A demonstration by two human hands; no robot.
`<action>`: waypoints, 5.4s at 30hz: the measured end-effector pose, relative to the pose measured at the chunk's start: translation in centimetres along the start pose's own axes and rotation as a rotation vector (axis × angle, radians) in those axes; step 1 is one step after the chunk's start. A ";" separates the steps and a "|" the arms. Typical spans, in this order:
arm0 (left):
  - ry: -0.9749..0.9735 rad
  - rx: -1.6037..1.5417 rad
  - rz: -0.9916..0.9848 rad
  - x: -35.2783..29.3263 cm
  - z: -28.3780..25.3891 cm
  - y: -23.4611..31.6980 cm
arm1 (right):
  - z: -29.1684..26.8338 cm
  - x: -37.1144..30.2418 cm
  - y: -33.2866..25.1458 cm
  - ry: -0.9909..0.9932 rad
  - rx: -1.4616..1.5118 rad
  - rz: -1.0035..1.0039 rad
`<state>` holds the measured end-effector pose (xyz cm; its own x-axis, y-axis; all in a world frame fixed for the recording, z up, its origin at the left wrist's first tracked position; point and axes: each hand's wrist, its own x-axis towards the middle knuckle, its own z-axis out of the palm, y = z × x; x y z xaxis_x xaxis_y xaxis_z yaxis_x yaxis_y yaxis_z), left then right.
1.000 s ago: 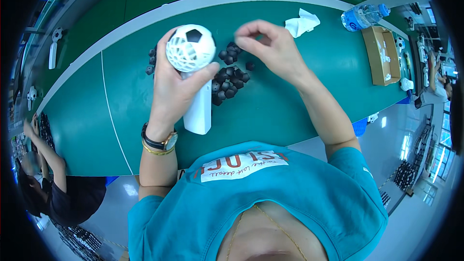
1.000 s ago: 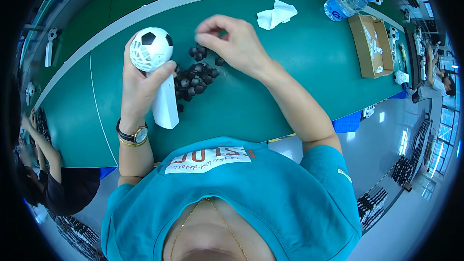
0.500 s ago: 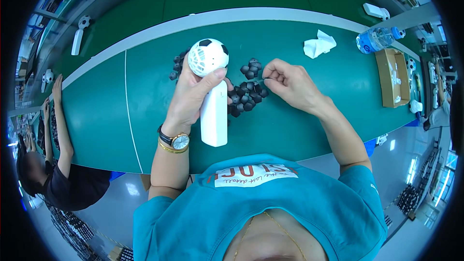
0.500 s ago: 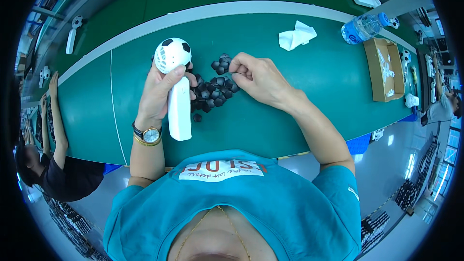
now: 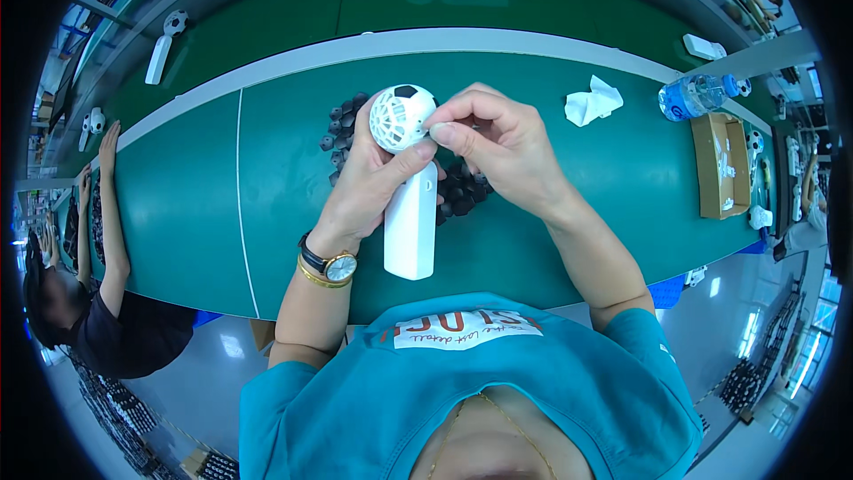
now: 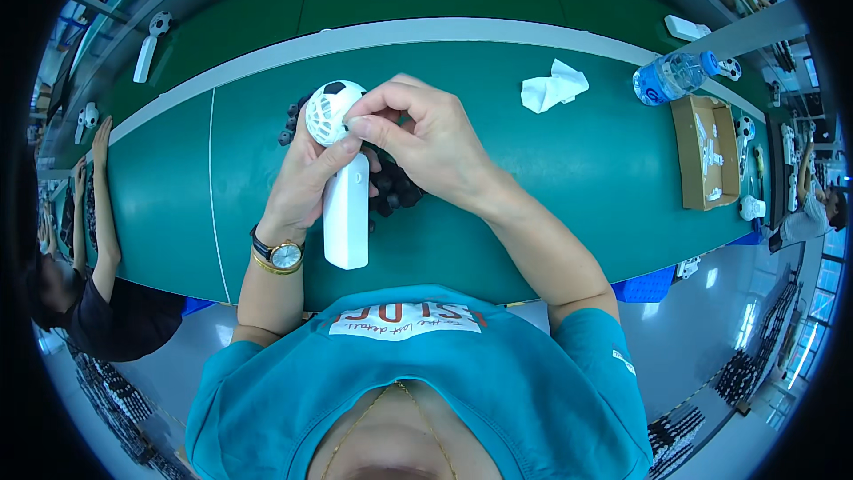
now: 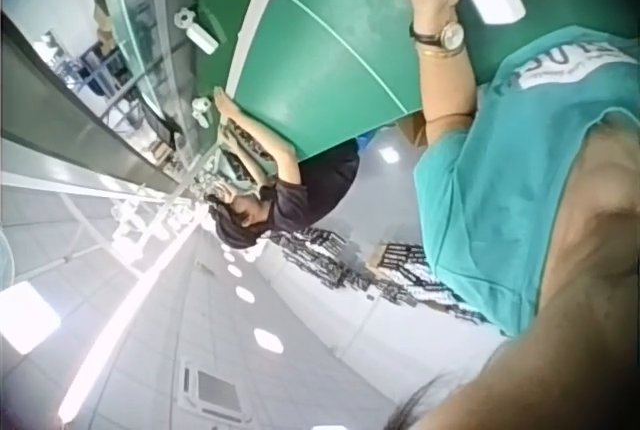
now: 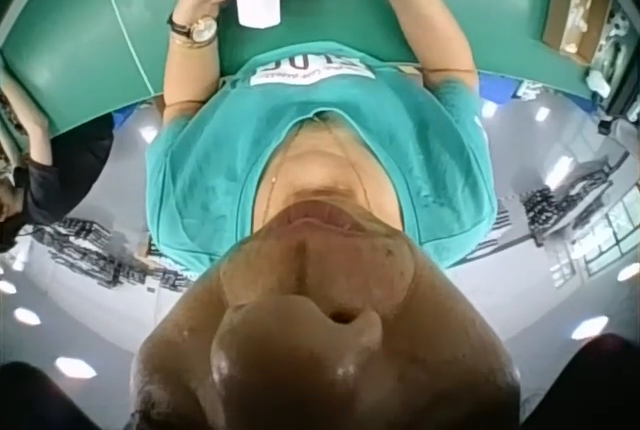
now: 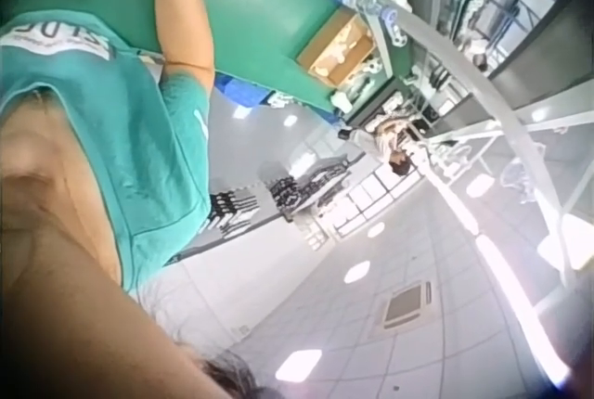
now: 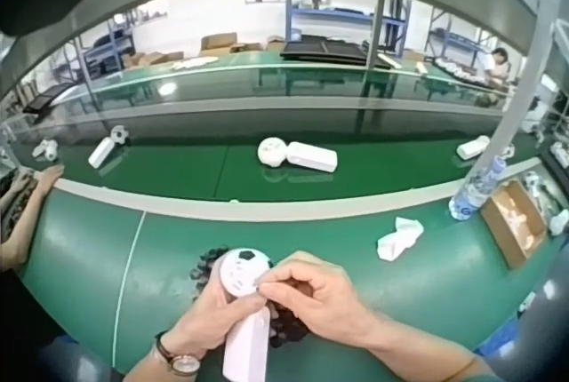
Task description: Assembling small plastic soccer-ball themed fans at a factory workbench.
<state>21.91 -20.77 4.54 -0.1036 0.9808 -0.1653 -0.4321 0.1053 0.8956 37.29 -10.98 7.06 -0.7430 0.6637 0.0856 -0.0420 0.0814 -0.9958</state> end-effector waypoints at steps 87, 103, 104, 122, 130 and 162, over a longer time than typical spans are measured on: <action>0.029 -0.359 0.035 -2.5 -5.0 0.7 | -0.7 -5.7 3.5 -0.019 -0.967 -0.285; 0.051 -0.334 0.063 -3.0 -3.1 0.4 | 1.3 -3.6 0.3 0.038 -0.511 -0.159; 0.065 -0.315 0.067 -3.0 -2.9 0.2 | 1.8 -3.3 -0.3 0.007 -0.486 -0.218; 0.226 0.237 0.335 -4.0 -2.1 -0.1 | 5.5 -0.4 -0.9 -0.031 -0.341 -0.307; 0.252 0.135 0.323 -4.2 -2.2 -0.5 | 5.6 0.3 -0.2 -0.077 -0.150 0.103; 0.243 -0.157 0.322 -4.2 -4.5 1.5 | 0.2 0.8 2.2 -0.053 -0.790 0.078</action>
<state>17.68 -25.50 4.69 -0.4553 0.8903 0.0026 -0.4728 -0.2442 0.8466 36.46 -10.36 4.95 -0.7561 0.6544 -0.0051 0.4827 0.5523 -0.6797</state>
